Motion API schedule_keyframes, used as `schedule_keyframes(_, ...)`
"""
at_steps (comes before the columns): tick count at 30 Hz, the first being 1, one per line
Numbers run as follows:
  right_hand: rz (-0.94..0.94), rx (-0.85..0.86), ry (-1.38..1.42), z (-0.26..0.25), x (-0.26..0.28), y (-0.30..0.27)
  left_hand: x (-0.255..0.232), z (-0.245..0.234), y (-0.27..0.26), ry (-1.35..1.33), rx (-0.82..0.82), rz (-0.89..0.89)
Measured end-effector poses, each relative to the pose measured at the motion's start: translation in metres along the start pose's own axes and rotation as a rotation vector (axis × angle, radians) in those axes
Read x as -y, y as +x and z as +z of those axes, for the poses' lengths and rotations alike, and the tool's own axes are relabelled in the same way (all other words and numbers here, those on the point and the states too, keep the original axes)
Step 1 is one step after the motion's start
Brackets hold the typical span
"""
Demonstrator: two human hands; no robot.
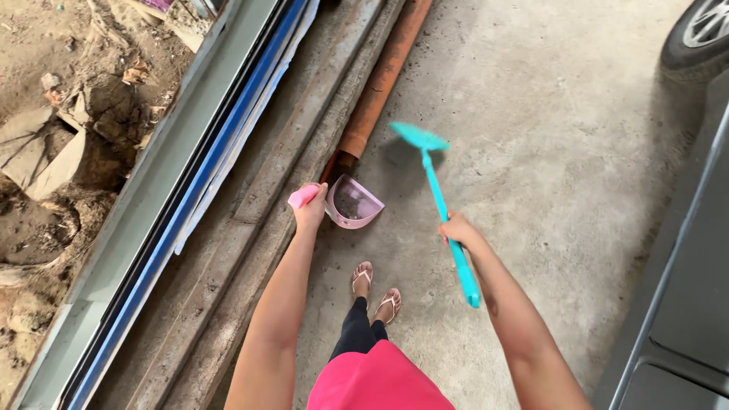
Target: The recorder is sweeping dirt from a concrete floor into a handheld dustpan.
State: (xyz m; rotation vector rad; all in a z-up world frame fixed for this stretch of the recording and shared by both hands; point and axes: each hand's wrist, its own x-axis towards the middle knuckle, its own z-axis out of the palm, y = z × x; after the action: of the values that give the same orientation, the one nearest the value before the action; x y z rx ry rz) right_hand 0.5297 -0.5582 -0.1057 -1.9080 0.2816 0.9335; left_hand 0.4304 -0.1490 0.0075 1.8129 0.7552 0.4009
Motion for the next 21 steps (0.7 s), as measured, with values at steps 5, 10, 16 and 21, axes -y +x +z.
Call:
schedule_keyframes(5,0.089,0.36,-0.446,-0.037,0.056,-0.054,0.009,-0.002,0.024,0.023,0.022,-0.018)
schedule_keyframes(10,0.251,0.484,-0.323,-0.107,0.12,-0.114,0.017,0.005,0.041,0.014,0.09,-0.091)
schedule_keyframes(16,0.147,0.268,-0.24,-0.092,0.094,-0.067,0.029,0.009,0.049,0.042,0.112,0.045)
schedule_keyframes(21,0.038,-0.013,-0.147,0.003,0.035,0.002,0.027,0.006,0.047,0.044,0.132,0.081)
